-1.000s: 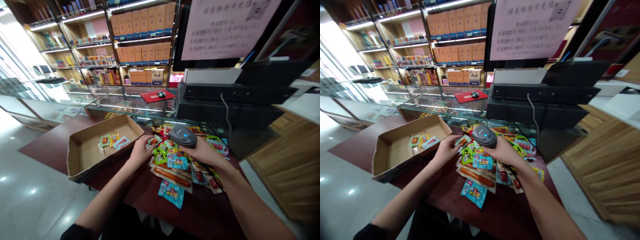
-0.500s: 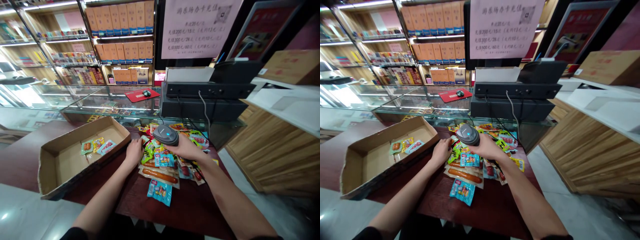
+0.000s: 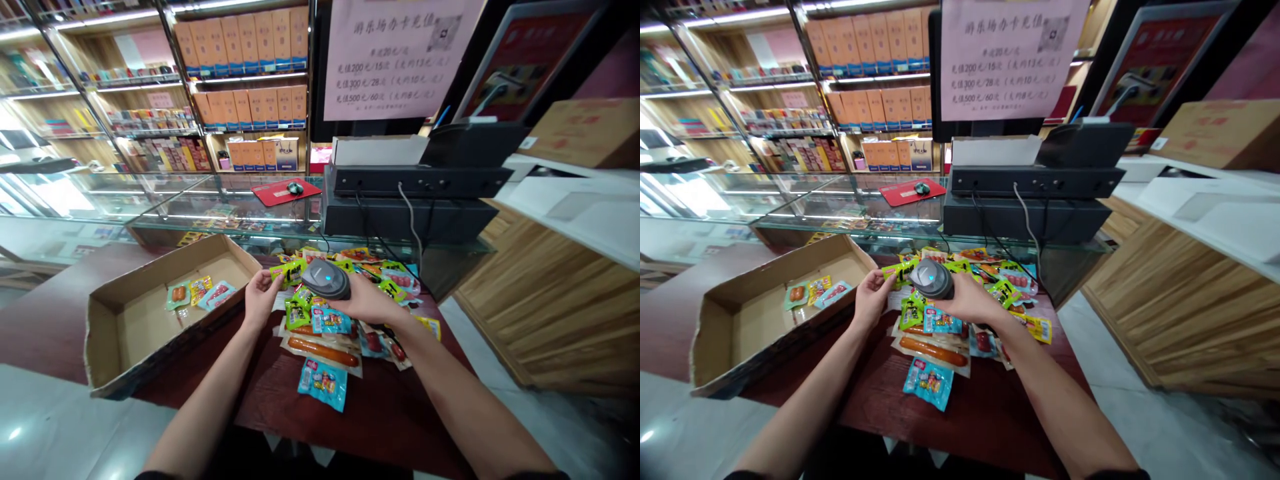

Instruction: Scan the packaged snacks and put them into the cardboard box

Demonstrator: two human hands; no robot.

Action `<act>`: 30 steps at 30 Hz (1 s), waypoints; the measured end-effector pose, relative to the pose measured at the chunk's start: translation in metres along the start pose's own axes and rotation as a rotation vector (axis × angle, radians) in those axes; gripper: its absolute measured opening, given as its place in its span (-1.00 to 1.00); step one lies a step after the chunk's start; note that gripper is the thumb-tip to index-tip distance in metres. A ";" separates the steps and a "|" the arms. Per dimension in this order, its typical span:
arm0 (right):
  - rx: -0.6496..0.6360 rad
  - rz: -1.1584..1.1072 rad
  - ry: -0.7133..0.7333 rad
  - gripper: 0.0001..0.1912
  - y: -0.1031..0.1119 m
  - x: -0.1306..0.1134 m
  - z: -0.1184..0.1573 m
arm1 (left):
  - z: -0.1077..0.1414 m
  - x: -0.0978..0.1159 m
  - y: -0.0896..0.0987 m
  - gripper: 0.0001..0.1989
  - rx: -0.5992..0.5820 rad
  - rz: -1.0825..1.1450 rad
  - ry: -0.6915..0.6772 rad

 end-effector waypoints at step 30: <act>-0.082 -0.021 0.008 -0.64 -0.008 -0.006 0.000 | 0.000 0.019 0.002 -0.66 -0.004 0.136 0.068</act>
Point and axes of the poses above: each hand's wrist, its own z-axis away from the middle knuckle, its own y-axis out of the back of the hand, x = y × z, the point moved 5 cm from there along -z, towards the middle knuckle, and after that the axes turned 11 degrees about z, right-handed, at the moved point
